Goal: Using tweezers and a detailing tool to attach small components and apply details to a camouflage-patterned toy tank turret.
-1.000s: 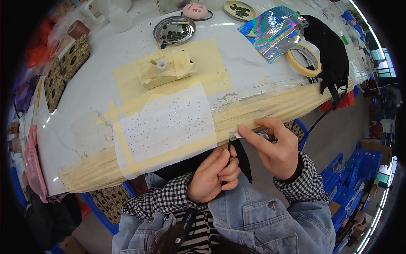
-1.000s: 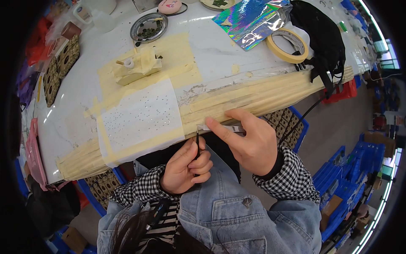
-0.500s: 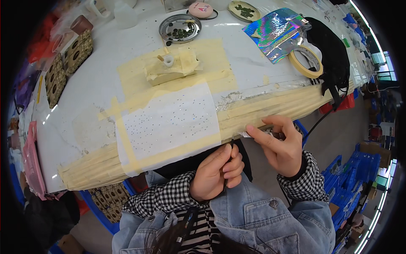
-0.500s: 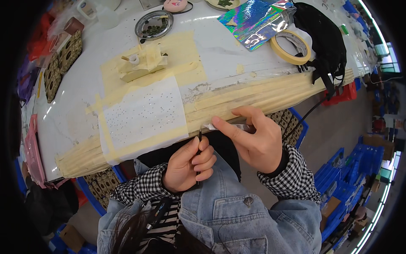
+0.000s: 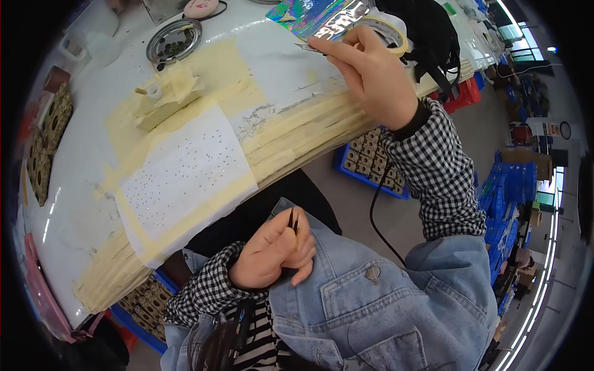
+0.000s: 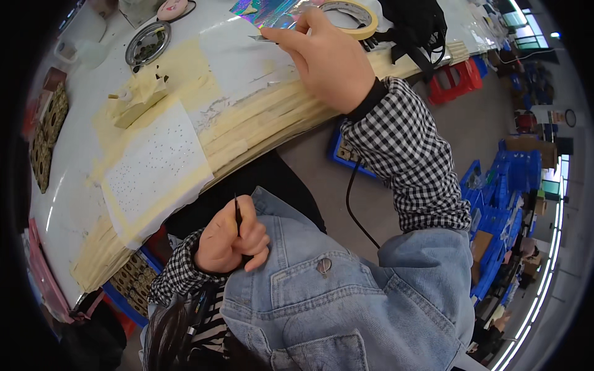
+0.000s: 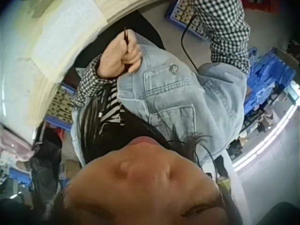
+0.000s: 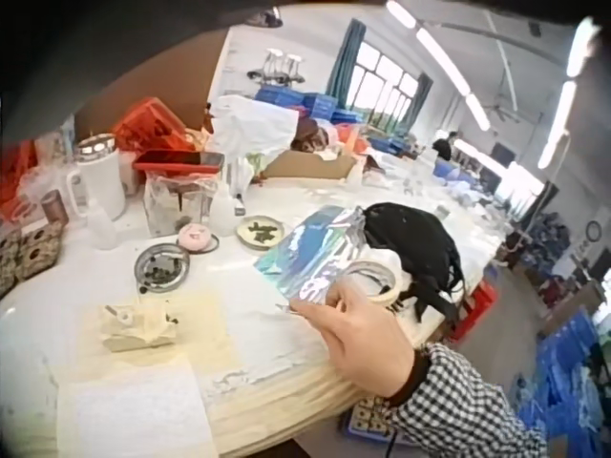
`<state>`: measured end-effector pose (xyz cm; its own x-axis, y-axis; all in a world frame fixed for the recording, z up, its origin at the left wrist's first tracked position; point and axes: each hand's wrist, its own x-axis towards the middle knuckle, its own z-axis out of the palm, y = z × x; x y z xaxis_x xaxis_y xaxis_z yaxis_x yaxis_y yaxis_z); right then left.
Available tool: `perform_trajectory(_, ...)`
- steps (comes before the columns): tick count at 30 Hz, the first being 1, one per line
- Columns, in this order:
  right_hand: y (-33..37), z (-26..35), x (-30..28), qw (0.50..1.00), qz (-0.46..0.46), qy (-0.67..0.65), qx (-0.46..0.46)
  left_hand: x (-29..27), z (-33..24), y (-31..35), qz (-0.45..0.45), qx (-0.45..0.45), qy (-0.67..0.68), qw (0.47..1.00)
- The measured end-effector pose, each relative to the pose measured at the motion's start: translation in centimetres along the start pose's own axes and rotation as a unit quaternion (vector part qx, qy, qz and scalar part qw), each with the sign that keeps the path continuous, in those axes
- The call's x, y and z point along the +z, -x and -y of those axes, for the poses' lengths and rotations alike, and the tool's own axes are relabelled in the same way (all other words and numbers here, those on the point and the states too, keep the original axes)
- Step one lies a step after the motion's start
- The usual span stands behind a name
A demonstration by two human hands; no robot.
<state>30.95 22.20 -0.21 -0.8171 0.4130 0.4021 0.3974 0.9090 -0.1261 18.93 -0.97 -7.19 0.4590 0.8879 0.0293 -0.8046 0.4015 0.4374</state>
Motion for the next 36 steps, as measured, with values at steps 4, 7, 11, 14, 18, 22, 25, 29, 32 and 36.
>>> perform_trajectory(4, -0.4, -1.1, 0.6, 0.996, -0.044, 0.044, -0.063, 0.6, -0.6, 2.9, 0.016, 0.107, 0.003, 0.994)
perform_trajectory(7, -0.9, 2.6, -1.2, 0.973, -0.137, 0.018, -0.185, 1.4, -1.7, 4.7, 0.003, 0.300, 0.061, 0.952)
perform_trajectory(11, 2.5, 11.4, -0.1, 0.898, -0.167, -0.103, -0.394, 3.9, -2.9, 3.1, -0.113, 0.398, 0.118, 0.903)
perform_trajectory(14, 1.2, 14.0, 1.2, 0.837, -0.223, -0.046, -0.497, 3.0, -2.8, 3.6, -0.073, 0.311, -0.033, 0.947)
perform_trajectory(18, -0.2, 14.9, 0.7, 0.828, -0.227, -0.063, -0.509, 4.2, -3.1, 4.9, -0.080, 0.290, -0.054, 0.952)
perform_trajectory(22, -2.5, 16.4, 0.9, 0.829, -0.255, -0.129, -0.480, 3.0, -3.4, 4.3, -0.018, 0.466, -0.137, 0.874)
perform_trajectory(25, -3.6, 17.0, 0.8, 0.801, -0.247, -0.162, -0.521, 2.4, -4.6, 6.4, -0.095, 0.485, -0.228, 0.839)
perform_trajectory(29, -3.8, 15.6, -0.4, 0.796, -0.281, -0.183, -0.504, 2.5, -7.1, 8.4, -0.271, 0.579, -0.282, 0.715)
perform_trajectory(32, -5.1, 13.1, -3.0, 0.850, -0.305, -0.175, -0.392, 3.6, -11.6, 12.2, -0.498, 0.517, -0.508, 0.477)
perform_trajectory(36, -6.4, 9.7, -2.2, 0.912, -0.310, -0.116, -0.242, 1.2, -19.8, 18.0, -0.502, 0.287, -0.793, 0.190)
